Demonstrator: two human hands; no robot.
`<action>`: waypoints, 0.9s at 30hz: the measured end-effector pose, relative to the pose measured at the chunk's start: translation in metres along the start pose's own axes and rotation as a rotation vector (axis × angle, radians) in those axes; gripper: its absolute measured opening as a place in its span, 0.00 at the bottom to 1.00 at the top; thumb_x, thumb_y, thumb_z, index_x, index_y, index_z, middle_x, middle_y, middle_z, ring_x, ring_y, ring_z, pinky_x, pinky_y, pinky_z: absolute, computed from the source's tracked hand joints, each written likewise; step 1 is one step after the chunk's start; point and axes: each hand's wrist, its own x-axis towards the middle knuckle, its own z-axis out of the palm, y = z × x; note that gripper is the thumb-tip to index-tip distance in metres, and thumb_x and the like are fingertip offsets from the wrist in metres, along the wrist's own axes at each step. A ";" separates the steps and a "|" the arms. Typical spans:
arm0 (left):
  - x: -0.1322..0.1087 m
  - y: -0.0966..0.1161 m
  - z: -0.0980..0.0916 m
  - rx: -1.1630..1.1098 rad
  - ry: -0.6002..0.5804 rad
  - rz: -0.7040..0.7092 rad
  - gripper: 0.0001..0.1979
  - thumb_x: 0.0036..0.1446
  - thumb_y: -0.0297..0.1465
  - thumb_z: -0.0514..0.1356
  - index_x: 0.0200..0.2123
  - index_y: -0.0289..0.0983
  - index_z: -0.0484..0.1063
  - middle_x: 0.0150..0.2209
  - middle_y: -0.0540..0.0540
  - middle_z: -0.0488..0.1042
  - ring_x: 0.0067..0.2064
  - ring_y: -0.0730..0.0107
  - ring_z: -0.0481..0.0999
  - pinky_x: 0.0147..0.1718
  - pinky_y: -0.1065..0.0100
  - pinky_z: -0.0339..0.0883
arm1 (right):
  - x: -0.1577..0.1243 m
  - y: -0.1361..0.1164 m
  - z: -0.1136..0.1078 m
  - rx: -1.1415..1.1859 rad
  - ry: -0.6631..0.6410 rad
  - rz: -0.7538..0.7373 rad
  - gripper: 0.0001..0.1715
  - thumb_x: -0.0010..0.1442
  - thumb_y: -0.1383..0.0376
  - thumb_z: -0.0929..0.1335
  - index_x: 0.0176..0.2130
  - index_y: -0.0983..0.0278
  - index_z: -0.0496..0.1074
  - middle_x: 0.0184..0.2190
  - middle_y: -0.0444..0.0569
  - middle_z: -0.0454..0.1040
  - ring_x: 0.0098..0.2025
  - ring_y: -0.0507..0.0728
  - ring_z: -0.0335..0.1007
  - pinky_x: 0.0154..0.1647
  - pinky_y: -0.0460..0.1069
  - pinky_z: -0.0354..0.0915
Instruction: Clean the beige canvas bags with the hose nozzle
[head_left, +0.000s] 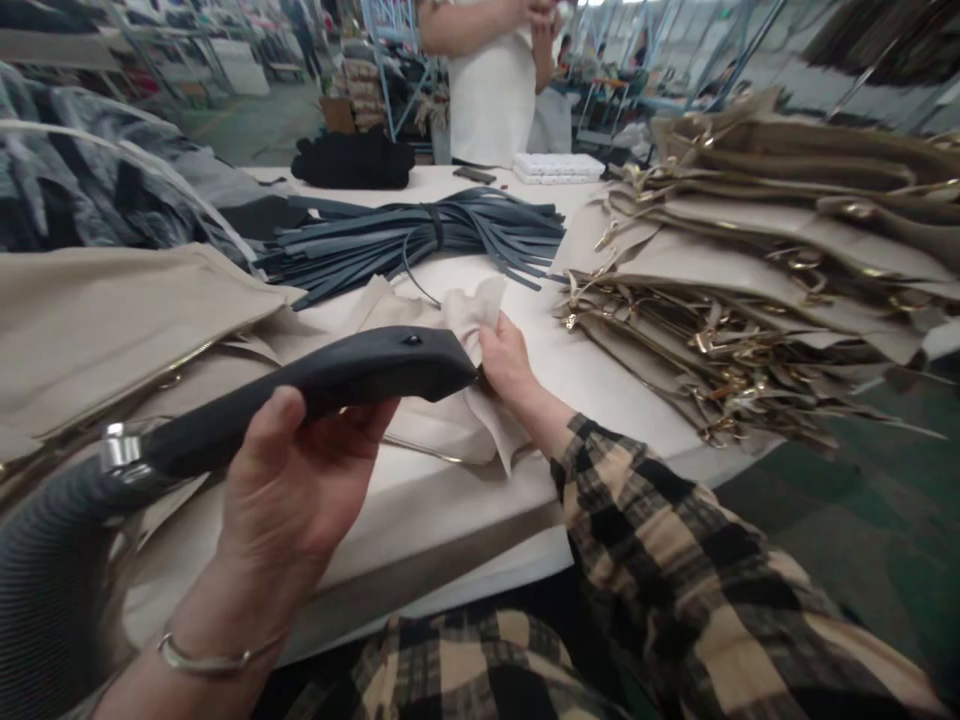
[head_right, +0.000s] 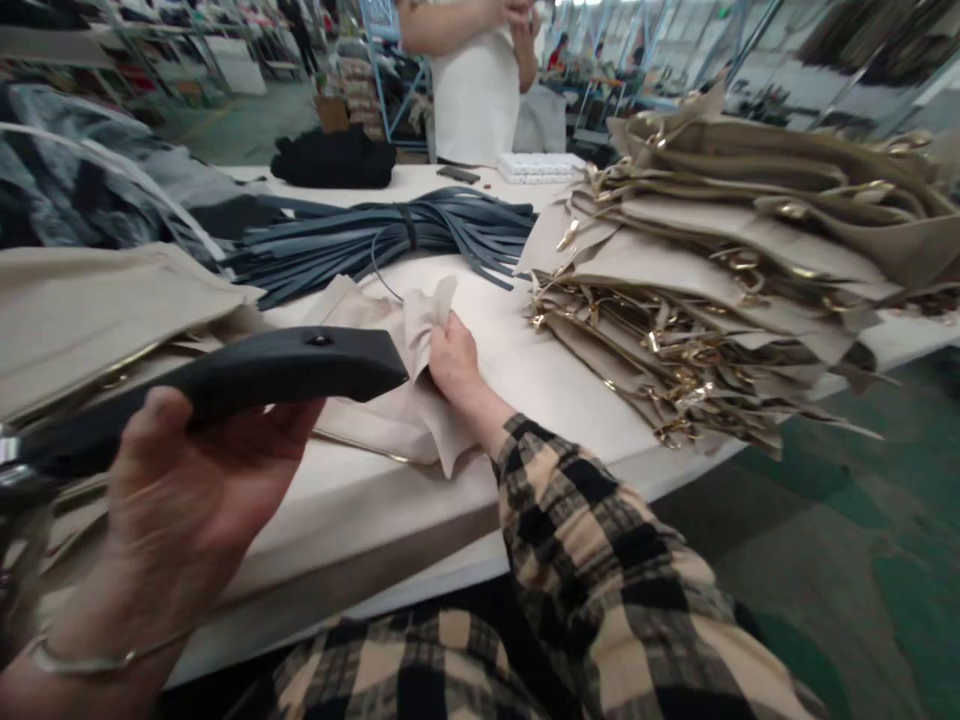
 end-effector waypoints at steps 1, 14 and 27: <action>-0.008 0.004 -0.002 0.017 -0.001 0.003 0.15 0.50 0.35 0.71 0.40 0.35 0.77 0.39 0.48 0.84 0.46 0.62 0.80 0.54 0.55 0.72 | 0.004 -0.003 0.004 -0.047 -0.052 -0.003 0.29 0.67 0.56 0.57 0.60 0.68 0.63 0.53 0.56 0.74 0.57 0.62 0.68 0.62 0.59 0.59; -0.048 -0.002 -0.028 0.248 0.015 -0.261 0.16 0.43 0.39 0.72 0.39 0.44 0.81 0.41 0.50 0.83 0.46 0.57 0.80 0.48 0.64 0.76 | -0.042 0.005 -0.109 -0.618 -0.590 -0.238 0.28 0.55 0.65 0.72 0.56 0.62 0.74 0.52 0.54 0.70 0.51 0.60 0.70 0.57 0.55 0.64; -0.077 -0.009 -0.008 0.430 0.101 -0.341 0.15 0.46 0.44 0.68 0.39 0.48 0.80 0.46 0.50 0.81 0.55 0.47 0.75 0.60 0.53 0.66 | -0.097 -0.044 -0.106 -0.783 -0.744 -0.382 0.09 0.64 0.68 0.67 0.37 0.61 0.78 0.36 0.49 0.77 0.34 0.55 0.69 0.42 0.51 0.64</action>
